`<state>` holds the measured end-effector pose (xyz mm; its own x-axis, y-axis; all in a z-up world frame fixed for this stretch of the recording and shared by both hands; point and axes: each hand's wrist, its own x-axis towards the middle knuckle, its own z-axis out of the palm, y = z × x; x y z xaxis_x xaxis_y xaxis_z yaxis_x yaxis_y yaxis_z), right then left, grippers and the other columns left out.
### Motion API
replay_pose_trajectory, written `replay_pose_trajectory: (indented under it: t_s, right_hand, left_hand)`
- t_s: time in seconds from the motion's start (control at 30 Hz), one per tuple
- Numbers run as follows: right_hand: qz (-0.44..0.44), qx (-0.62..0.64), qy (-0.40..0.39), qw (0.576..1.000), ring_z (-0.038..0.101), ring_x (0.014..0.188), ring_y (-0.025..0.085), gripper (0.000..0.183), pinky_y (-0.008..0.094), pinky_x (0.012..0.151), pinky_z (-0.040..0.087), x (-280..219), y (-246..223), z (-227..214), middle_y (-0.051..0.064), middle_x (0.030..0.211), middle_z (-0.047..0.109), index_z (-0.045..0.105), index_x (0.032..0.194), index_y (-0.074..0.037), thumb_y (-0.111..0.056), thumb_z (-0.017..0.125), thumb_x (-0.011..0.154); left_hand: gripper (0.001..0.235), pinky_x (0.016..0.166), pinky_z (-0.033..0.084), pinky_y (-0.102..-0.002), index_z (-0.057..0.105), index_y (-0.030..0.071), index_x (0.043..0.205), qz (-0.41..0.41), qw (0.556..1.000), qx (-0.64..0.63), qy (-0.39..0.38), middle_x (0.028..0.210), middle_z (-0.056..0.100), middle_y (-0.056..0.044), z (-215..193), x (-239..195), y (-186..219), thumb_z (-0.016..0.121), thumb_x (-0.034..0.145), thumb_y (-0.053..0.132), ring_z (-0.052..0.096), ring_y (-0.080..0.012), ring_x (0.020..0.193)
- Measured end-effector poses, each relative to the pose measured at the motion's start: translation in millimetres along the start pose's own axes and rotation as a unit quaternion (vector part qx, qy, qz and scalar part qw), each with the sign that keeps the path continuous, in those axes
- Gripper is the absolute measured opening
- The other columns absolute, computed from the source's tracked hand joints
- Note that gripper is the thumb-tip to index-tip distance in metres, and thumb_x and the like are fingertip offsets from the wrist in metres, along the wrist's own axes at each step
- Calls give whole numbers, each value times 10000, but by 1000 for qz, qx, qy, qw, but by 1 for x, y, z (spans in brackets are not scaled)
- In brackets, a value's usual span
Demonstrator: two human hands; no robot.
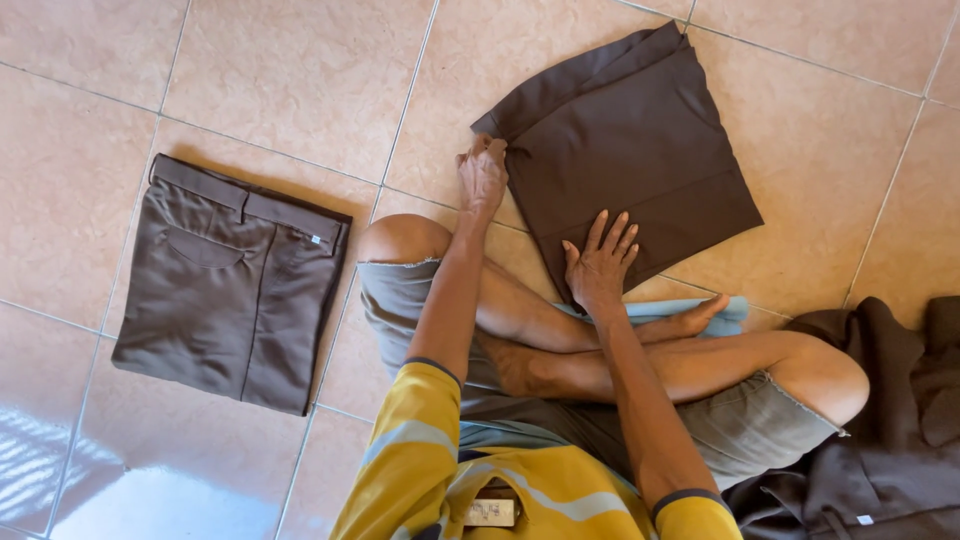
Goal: The person sits cross-legged on a tiled floor and folds multiple pairs of dark brown trousers. They smooth each pair, fold the legs together, and then fold the garment in half or thirds before placing it aside. The person repeats this process for several pairs of trousers.
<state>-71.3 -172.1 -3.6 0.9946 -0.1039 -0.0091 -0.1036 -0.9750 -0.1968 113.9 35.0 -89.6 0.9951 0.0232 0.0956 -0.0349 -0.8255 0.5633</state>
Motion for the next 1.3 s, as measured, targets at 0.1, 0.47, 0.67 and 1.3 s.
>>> replay_pose_trajectory:
  t_s: [0.1,0.47,0.67,1.3]
  right_hand:
    - [-9,-9,-4,1000,181,1459,648,845,756,1120,288,0,0,-4,419,1594,166,184,1627,33,-556,425,1072]
    - [-7,-15,-3,1000,195,1458,646,822,758,1112,298,0,-3,-6,418,1594,169,197,1627,35,-542,412,1082]
    - [-3,-17,-4,1000,187,1465,636,839,754,1123,286,0,-3,-4,409,1601,171,198,1631,26,-545,443,1068]
    - [9,-37,18,999,203,1470,622,832,726,1146,277,-1,-5,-3,393,1615,174,203,1632,11,-562,415,1067]
  left_hand:
    - [187,1008,484,-548,699,202,1089,-6,1000,-17,8,1163,586,-33,4,1,-2,619,936,131,710,-322,1048]
    - [117,921,524,-508,636,165,913,-139,966,-210,61,971,617,-56,-4,16,-4,663,931,278,694,-349,966]
    - [100,878,536,-512,599,91,869,-155,966,-183,96,970,578,-138,13,15,-10,681,905,135,666,-432,958]
    - [843,1105,464,-531,472,-65,1455,-330,911,-198,-145,1386,571,-262,-24,-81,92,798,842,413,538,-403,1354]
